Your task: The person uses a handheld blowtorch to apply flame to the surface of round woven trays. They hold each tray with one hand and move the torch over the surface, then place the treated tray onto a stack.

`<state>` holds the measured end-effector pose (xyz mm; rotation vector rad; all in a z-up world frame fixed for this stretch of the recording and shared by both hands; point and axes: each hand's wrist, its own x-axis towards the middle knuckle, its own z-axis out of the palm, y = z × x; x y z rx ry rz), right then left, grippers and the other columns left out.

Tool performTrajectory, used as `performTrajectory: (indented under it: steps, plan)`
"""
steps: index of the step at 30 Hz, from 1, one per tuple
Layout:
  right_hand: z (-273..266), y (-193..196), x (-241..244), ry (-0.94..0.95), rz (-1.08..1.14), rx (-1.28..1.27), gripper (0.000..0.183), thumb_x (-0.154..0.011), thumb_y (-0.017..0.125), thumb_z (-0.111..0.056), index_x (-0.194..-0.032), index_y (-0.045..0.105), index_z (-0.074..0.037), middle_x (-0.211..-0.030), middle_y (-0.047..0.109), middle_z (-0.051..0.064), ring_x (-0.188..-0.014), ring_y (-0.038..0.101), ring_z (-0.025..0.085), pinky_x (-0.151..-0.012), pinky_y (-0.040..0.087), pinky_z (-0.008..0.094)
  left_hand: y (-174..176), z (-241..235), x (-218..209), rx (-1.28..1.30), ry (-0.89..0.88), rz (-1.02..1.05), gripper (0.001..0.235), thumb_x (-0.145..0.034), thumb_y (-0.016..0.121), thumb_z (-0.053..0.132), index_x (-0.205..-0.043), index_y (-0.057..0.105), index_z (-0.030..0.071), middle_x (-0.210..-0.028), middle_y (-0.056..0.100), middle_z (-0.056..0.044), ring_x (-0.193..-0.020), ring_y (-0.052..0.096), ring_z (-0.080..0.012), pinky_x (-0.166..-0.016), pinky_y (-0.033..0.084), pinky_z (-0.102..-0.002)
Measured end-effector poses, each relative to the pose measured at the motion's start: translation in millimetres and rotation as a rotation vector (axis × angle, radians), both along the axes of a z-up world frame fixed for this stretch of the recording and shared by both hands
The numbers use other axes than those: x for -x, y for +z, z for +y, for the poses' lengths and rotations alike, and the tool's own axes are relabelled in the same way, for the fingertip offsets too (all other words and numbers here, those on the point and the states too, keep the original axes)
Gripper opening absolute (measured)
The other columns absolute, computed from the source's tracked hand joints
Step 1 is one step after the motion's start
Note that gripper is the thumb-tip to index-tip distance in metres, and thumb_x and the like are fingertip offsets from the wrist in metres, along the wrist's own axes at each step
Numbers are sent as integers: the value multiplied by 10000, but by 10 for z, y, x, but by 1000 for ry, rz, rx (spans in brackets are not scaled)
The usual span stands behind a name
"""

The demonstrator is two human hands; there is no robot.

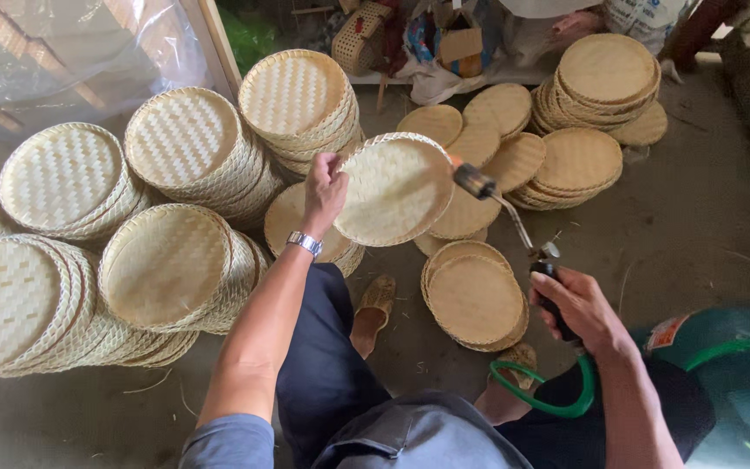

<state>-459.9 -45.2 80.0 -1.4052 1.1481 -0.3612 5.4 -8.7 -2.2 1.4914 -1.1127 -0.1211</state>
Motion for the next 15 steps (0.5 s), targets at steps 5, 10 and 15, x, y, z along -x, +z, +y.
performTrajectory:
  steps: [5,10,15]
  plan:
    - [62,-49,72,49,-107,10,387,-999,585,-345,-820,640,-7,-552,509,19,-446,457,98,-394,394,279,47,-121,41,-107,63,-175,206,-927,571,31,-1130,533,27,-933,645,-118,-826,637,-229,-728,505,-405]
    - [132,-102,374,-79,11,-77,415,-996,590,-330,-837,655,48,-549,514,48,-435,463,135,-384,397,312,319,-107,7,3,-31,-389,271,-900,566,-63,-1144,556,55,-987,606,-117,-902,627,-248,-784,531,-421]
    - [189,-205,523,-92,-168,-166,299,-921,576,-305,-897,658,-18,-596,585,9,-429,480,103,-338,377,287,636,-368,171,166,13,-710,319,-881,627,-75,-1144,643,106,-1096,532,-122,-1050,566,-270,-875,579,-362]
